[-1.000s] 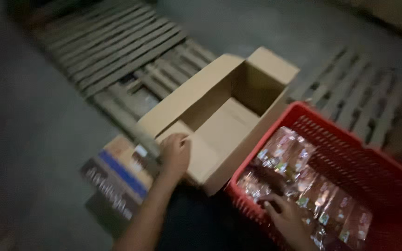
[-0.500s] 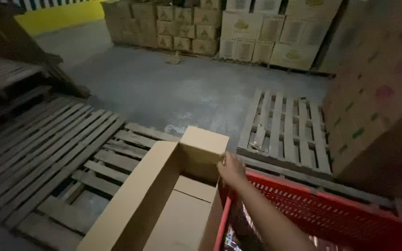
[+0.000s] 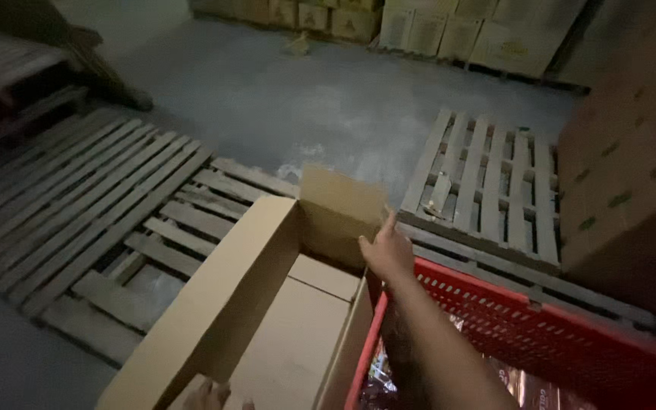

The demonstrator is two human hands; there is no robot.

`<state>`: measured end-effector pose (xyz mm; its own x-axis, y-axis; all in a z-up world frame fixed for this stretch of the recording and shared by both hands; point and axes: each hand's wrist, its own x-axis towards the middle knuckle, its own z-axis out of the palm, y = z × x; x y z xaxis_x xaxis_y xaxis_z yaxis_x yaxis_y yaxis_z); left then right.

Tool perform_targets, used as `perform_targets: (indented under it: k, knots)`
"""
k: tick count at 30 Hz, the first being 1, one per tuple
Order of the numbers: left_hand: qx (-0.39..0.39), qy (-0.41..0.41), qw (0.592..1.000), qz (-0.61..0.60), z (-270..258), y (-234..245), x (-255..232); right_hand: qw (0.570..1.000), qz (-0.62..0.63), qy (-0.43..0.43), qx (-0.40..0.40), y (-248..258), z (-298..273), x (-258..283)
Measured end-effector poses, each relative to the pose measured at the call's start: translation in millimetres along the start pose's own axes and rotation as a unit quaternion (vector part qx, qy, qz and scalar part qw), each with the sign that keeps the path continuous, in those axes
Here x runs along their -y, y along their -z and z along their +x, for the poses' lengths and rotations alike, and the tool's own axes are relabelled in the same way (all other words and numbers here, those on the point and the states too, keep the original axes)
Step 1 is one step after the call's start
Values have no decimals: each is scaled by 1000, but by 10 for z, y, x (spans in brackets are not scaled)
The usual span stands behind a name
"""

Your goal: The person packs plastic-wrapped snack packs from a large cardboard box into a red plastic crate, then moves to a second cardboard box and packs smaller snack packs into the same crate.

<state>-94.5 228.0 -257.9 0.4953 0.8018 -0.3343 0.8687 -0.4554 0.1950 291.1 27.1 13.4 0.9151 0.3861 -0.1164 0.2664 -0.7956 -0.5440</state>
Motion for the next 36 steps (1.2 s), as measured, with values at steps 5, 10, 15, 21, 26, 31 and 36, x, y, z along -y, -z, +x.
perform_targets:
  k: [5, 10, 15, 21, 26, 31, 36]
  knots:
    - [32, 52, 997, 43, -877, 1495, -945, 998, -61, 20, 11, -56, 0, 11]
    - [-75, 62, 995, 0, -1184, 1662, -1043, 976, -180, 91, 78, -64, 24, 48]
    - [-163, -8, 986, -41, -1059, 1627, -851, 964, -202, 159, 70, -182, 128, -100]
    - [-109, -24, 980, -168, -1113, 2254, -825, 978, -91, 187, -9, -126, -240, -27]
    - [-85, -41, 959, -266, -1192, 2623, -697, 982, -41, 186, -19, -185, -618, -38]
    - [-77, -44, 951, -295, -1067, 2544, -618, 949, -36, 298, -91, -463, -999, -350]
    - [-63, -1, 900, -430, -1382, 2929, -686, 967, -220, 126, 0, -817, -1223, -437]
